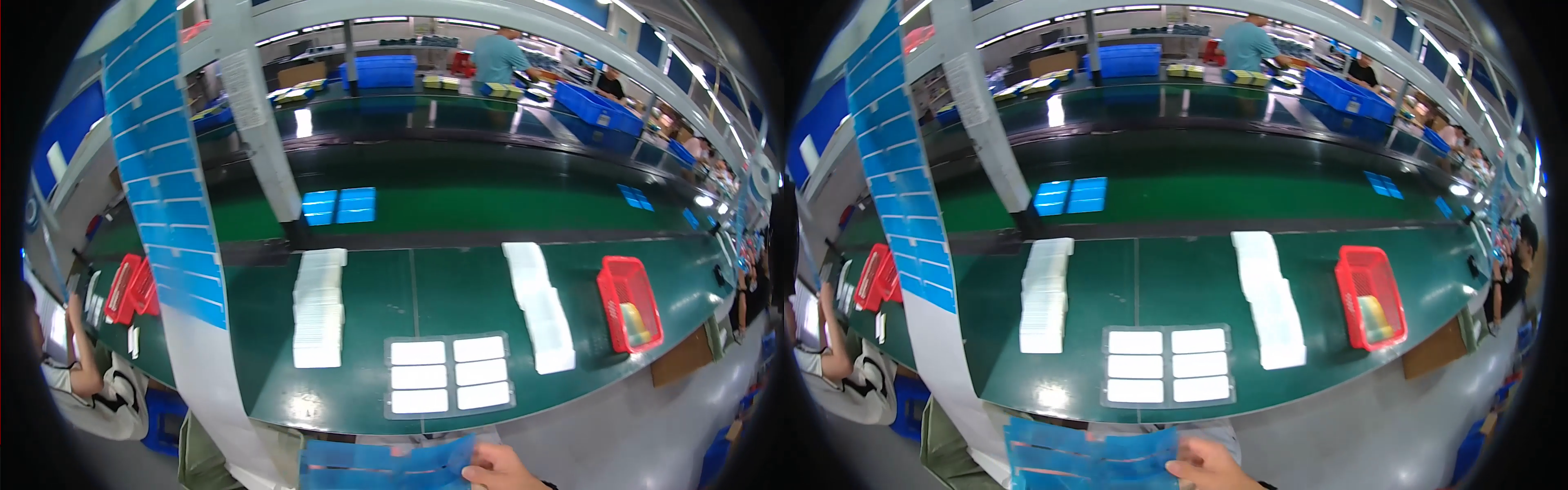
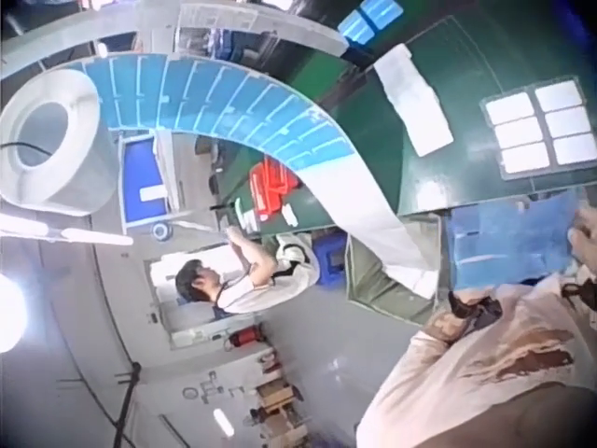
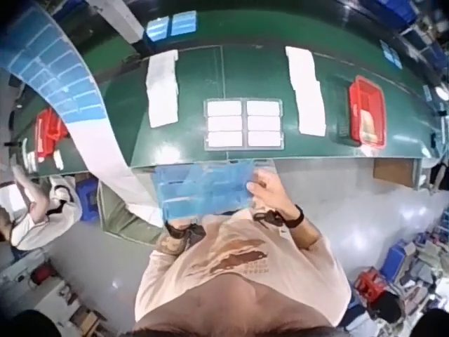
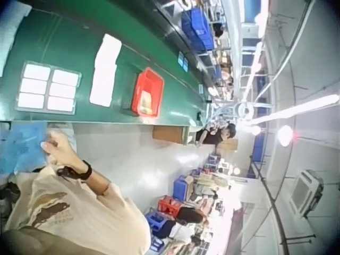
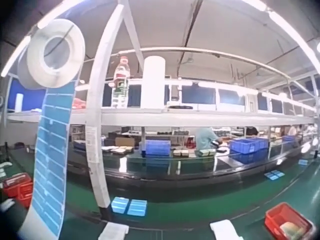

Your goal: Peeling blue adhesive labels from a large roll and applying them onto small white rectangular cards on a green workstation in a factory.

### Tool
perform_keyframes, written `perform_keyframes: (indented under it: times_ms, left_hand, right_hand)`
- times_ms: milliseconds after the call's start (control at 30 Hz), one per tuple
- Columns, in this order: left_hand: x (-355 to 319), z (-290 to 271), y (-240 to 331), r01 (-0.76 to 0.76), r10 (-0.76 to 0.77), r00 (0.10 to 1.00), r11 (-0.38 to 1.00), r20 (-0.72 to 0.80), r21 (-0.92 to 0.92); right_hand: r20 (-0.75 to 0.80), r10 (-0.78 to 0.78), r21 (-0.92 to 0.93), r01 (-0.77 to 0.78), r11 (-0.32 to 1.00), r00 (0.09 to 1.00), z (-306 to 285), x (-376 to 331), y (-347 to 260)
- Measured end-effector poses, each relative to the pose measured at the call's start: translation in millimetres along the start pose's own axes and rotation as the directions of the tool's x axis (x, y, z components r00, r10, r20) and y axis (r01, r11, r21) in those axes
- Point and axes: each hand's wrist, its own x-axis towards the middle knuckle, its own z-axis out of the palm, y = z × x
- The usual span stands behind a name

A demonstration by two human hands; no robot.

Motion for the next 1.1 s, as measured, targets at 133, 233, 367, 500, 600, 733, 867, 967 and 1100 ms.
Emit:
perform_keyframes:
  times_ms: [133,233,367,500,600,733,867,967,1100]
  left_hand:
    - [11.8,6.3,29.6,-0.118,0.118,0.993,0.993,-0.02,0.016]
    - [35.9,8.5,52.9,-0.159,0.16,0.987,0.986,-0.016,0.055]
    - [67.5,-5.7,85.7,-0.319,0.377,0.926,0.724,0.037,0.611]
    - [109.6,10.7,94.1,-0.362,0.382,0.845,-0.104,0.373,0.926]
    - [130.8,5.3,88.6,-0.375,0.26,0.864,-0.239,0.431,0.896]
    - [142.3,4.0,78.9,-0.404,0.244,0.851,-0.259,0.465,0.877]
    - [149.6,5.3,75.1,-0.402,0.23,0.853,-0.285,0.469,0.87]
    - [151.5,6.0,73.6,-0.382,0.209,0.862,-0.332,0.463,0.862]
    - [154.2,5.6,72.8,-0.359,0.208,0.867,-0.368,0.452,0.858]
  right_hand:
    - [-0.017,0.12,-0.178,-0.121,0.977,0.993,-24.8,7.5,-7.5]
    - [-0.189,-0.318,-0.148,0.293,0.945,0.929,-31.1,30.0,-43.8]
    - [-0.284,-0.309,0.107,0.35,0.931,0.908,-37.2,52.4,-70.8]
    - [-0.4,-0.304,0.143,0.387,0.911,0.864,-57.0,73.4,-69.4]
    - [-0.45,-0.308,0.176,0.422,0.89,0.838,-61.6,74.9,-65.6]
    - [-0.482,-0.277,0.205,0.414,0.887,0.831,-63.8,74.8,-61.8]
    - [-0.475,-0.259,0.202,0.391,0.898,0.841,-69.9,76.7,-52.4]
    - [-0.465,-0.258,0.175,0.374,0.911,0.847,-70.2,74.3,-56.0]
    - [-0.46,-0.248,0.158,0.354,0.922,0.853,-71.7,74.9,-53.1]
